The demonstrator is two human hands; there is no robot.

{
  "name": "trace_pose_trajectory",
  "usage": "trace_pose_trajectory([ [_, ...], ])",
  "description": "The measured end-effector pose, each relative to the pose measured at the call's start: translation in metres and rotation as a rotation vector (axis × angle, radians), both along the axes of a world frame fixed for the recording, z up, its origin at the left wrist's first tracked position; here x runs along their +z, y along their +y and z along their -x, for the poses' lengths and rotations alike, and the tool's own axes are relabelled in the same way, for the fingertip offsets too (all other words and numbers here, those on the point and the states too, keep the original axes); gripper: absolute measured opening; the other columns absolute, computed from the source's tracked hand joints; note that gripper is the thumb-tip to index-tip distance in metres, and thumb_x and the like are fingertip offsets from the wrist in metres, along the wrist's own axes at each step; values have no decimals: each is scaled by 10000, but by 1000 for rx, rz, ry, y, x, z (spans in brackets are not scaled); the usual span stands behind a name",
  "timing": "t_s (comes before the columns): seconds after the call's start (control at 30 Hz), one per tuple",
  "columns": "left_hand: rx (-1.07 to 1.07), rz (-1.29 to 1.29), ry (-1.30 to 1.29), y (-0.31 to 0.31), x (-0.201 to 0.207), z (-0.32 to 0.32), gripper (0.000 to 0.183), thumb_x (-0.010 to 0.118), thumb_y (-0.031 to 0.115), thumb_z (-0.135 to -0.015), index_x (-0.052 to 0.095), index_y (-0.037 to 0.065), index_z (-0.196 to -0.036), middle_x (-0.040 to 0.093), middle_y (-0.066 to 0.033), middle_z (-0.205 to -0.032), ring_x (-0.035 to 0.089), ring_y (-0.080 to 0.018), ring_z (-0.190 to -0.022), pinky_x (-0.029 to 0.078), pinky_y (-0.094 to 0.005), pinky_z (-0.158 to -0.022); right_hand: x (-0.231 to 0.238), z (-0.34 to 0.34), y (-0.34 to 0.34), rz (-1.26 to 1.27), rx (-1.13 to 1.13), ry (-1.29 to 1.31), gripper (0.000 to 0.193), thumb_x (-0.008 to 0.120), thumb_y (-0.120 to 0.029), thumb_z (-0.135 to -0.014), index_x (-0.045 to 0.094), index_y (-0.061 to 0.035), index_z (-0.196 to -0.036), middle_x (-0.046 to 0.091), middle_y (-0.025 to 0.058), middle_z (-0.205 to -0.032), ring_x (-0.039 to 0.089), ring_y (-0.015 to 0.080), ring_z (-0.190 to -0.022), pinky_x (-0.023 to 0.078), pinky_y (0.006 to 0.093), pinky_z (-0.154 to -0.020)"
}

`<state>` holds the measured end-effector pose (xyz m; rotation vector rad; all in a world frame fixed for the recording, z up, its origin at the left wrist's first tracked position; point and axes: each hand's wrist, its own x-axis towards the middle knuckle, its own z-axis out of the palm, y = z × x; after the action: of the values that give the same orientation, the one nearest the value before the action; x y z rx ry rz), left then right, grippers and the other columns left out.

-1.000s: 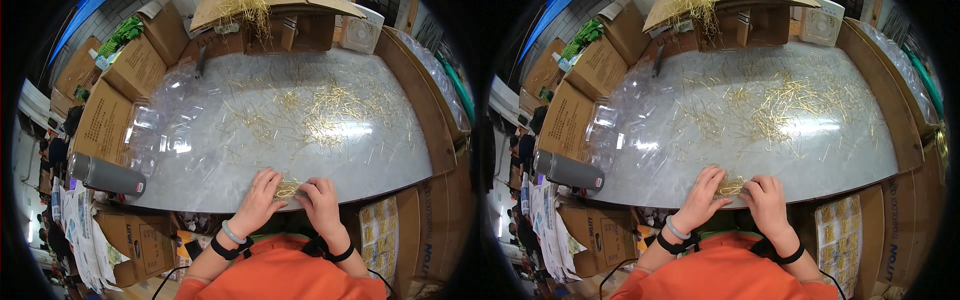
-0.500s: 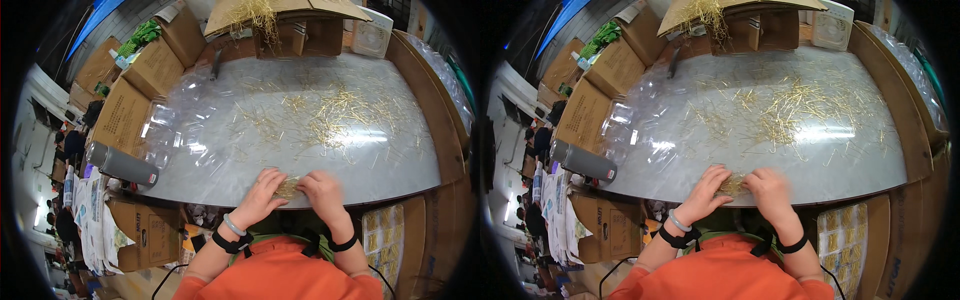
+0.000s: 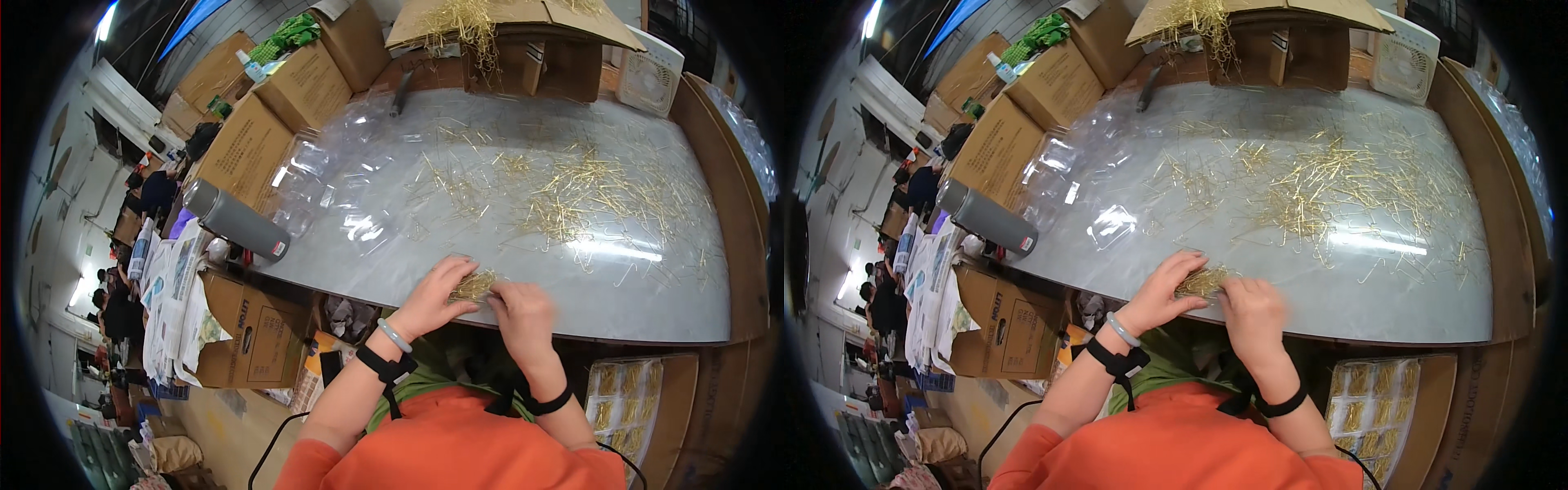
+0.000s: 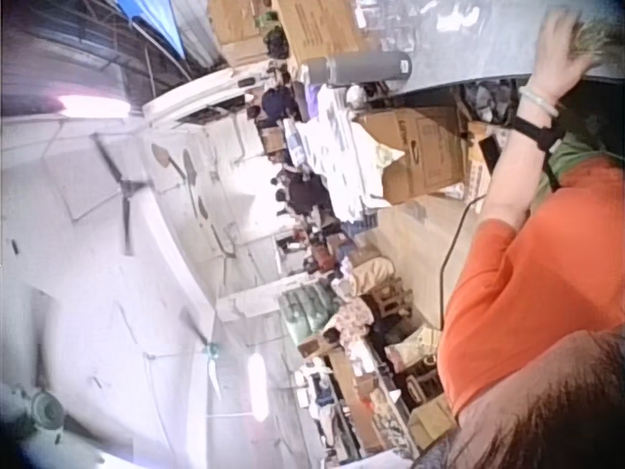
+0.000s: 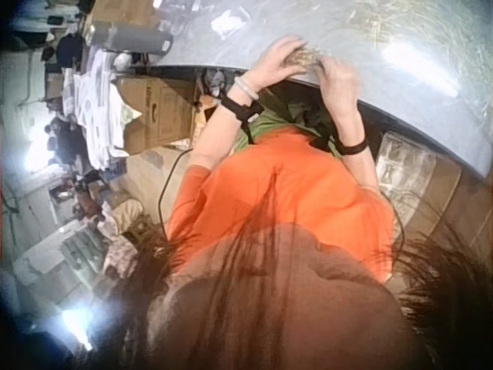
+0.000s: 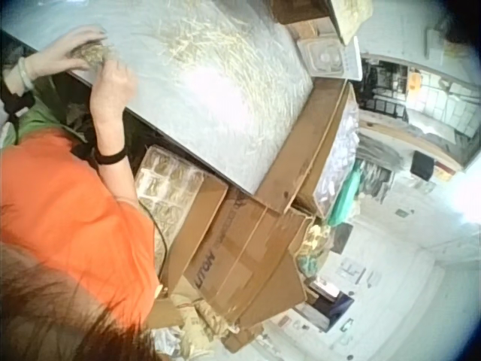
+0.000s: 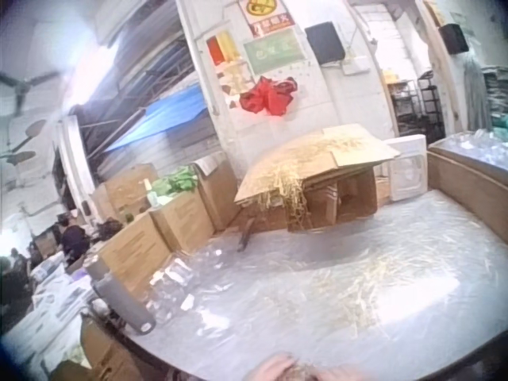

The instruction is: Gathering small gold-colored metal pins from a workbench and placing them into small plastic bags.

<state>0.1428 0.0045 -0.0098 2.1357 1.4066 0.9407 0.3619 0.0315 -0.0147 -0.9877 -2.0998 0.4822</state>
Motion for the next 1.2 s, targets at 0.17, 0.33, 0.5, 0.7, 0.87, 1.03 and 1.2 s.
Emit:
trace_pose_trajectory([
  [0.17, 16, -43, 15, -4, 0, 5, 677, 838, 203, -812, 545, 1, -1388, 558, -207, -1345, 533, -409, -1279, 458, -446, -1081, -3, 9, 3, -44, -98, 128, 314, 734, -27, -838, 681, -72, -1144, 698, 133, -1030, 600, 348, -1005, 479, 438, -878],
  [0.33, 3, -55, -13, 2, -6, 3, 679, 831, 242, -827, 547, -12, -1389, 564, -211, -1343, 519, -409, -1297, 451, -453, -1089, 4, 10, -1, -119, -181, -63, 326, 705, -14, -865, 673, -63, -1185, 702, 137, -1037, 607, 348, -1003, 479, 433, -882],
  [0.5, 5, -120, 4, -1, -8, 2, 637, 805, 235, -847, 552, -39, -1364, 568, -209, -1333, 512, -413, -1292, 438, -472, -1099, -1, 25, -10, -78, -230, -75, 319, 706, -1, -867, 667, -38, -1181, 706, 125, -966, 636, 341, -918, 507, 432, -822],
  [0.7, -10, -156, 18, -3, -7, 4, 589, 782, 212, -863, 560, -53, -1340, 573, -209, -1307, 508, -407, -1286, 428, -481, -1108, -3, 23, -19, 355, -342, 315, 257, 575, 58, -994, 642, 11, -1238, 683, 100, -1068, 677, 207, -1087, 560, 334, -910],
  [0.87, -30, -168, 19, -2, -9, 8, 568, 771, 194, -867, 561, -51, -1334, 567, -213, -1301, 516, -399, -1275, 404, -496, -1148, -8, 38, -33, 365, -367, 370, 361, 483, 95, -1014, 532, 49, -1368, 544, 153, -1383, 620, 253, -1258, 525, 354, -1069],
  [1.03, -53, -144, 22, -1, -6, 11, 580, 760, 167, -877, 539, -55, -1365, 554, -222, -1328, 511, -401, -1292, 384, -499, -1171, 6, 62, -33, 437, -331, 377, 417, 559, 32, -999, 520, 9, -1414, 552, 168, -1420, 559, 300, -1335, 489, 395, -1091],
  [1.2, -51, -150, -20, -1, -12, 13, 776, 799, 188, -846, 423, -60, -1477, 528, -249, -1367, 501, -424, -1304, 402, -504, -1154, 22, 34, -14, 159, -51, -137, 619, 742, -143, -908, 502, -35, -1468, 518, 174, -1499, 470, 371, -1415, 411, 463, -1150],
])
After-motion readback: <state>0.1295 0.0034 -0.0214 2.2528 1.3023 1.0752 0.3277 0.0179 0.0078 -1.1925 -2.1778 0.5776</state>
